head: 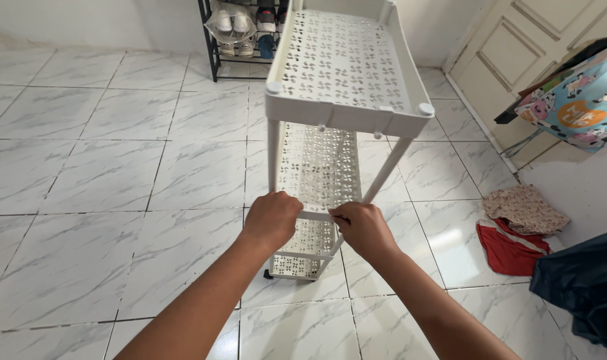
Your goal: The person assembles a white plastic three-tier rolling cart by inserting four vertical poles into the bottom tray, stacking the middle and top trays onto the poles, and securing the top tray with small plastic clips. The cart is completed and stands upright on the floor.
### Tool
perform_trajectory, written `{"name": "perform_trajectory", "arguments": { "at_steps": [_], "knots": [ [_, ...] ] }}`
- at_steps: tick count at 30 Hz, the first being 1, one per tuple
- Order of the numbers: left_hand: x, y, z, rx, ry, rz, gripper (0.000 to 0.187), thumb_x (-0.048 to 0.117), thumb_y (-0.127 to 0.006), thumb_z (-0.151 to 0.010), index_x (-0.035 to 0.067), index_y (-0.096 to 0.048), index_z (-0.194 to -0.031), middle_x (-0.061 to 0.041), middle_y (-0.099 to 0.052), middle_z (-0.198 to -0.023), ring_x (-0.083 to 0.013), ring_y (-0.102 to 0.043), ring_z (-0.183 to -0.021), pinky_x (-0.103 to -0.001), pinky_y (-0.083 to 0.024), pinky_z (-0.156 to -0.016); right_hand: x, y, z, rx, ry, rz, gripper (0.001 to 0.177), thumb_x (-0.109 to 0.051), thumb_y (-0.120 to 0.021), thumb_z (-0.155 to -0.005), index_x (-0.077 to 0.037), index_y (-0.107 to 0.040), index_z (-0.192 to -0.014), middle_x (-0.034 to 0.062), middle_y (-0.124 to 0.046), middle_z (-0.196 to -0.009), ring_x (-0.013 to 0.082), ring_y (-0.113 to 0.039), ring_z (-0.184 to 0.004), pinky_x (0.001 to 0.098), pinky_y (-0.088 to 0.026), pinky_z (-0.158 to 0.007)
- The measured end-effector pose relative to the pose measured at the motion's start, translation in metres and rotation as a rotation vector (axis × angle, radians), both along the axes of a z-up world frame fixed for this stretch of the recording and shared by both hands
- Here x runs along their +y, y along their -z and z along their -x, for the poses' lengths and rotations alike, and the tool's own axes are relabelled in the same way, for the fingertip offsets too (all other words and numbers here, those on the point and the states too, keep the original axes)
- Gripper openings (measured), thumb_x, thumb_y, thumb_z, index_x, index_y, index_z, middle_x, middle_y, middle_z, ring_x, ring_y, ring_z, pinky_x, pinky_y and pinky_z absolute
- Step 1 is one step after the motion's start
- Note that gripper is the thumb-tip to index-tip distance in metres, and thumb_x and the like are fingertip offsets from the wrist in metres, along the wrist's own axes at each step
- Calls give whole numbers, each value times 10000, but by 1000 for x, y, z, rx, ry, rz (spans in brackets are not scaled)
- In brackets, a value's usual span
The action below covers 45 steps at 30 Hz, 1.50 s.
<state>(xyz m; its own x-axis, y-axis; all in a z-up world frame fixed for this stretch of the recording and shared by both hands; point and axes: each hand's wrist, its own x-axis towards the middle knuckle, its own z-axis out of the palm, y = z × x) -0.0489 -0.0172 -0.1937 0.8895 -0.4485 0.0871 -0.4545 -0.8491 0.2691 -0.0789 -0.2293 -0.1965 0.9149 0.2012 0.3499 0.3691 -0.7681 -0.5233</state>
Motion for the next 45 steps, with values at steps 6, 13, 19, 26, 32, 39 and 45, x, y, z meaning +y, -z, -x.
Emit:
{"name": "perform_trajectory", "arguments": {
  "at_steps": [6, 13, 19, 26, 32, 39, 45],
  "knots": [
    [1, 2, -4, 4, 6, -19, 195, -21, -662, -807, 107, -772, -905, -133, -733, -867, -305, -722, -873, -448, -584, -760, -1, 3, -1, 184, 111, -99, 189, -125, -744, -859, -68, -792, -1032, 105, -785, -864, 226, -739, -628, 326, -590, -649],
    [-4, -22, 29, -482, 78, 441, 280, 110, -718, -780, 29, -766, -1044, -168, -767, -1095, -323, -728, -928, -472, -571, -797, -22, -13, 28, 41, 62, -273, 226, -91, -728, -863, -51, -787, -1077, 100, -795, -967, 191, -740, -693, 312, -606, -633],
    [-70, -66, 51, -260, -10, 1012, 346, 254, -750, -910, 2, -729, -1145, -153, -768, -1044, -251, -752, -915, -374, -606, -833, -49, -22, 17, -85, 75, -524, 300, -24, -663, -905, 17, -670, -1201, 106, -765, -1085, 144, -730, -942, 286, -593, -757],
    [-117, -109, 46, -3, -199, 1040, 288, 281, -629, -1026, 14, -730, -1060, -176, -774, -904, -302, -755, -828, -395, -575, -746, -34, 16, 17, 85, 251, -475, 102, 38, -665, -857, 89, -727, -920, 140, -706, -690, 145, -646, -600, 323, -494, -499],
    [-88, -79, 63, -160, -7, 1481, 395, 368, -518, -1068, -8, -582, -1169, -99, -718, -883, -191, -751, -823, -363, -606, -720, 29, 45, 42, 467, 163, -1585, 243, -25, -530, -828, 127, -720, -818, 127, -715, -677, 187, -654, -561, 331, -528, -462],
    [-4, -50, 38, -232, -247, 1486, 588, 641, -520, -982, 124, -510, -701, 64, -484, -562, -60, -452, -473, -260, -378, -432, 53, 23, 49, -31, -40, -466, 167, 23, -815, -764, -34, -792, -920, 66, -799, -831, 108, -754, -750, 272, -602, -663],
    [62, -70, 10, -181, -252, 1446, 636, 691, -432, -1004, 64, -524, -952, 64, -398, -601, -46, -337, -512, -259, -285, -461, -49, -65, 12, -773, 235, -775, 117, -90, -469, -1170, -59, -434, -1277, 82, -493, -1250, 137, -501, -1013, 267, -495, -895]
  ]
}}
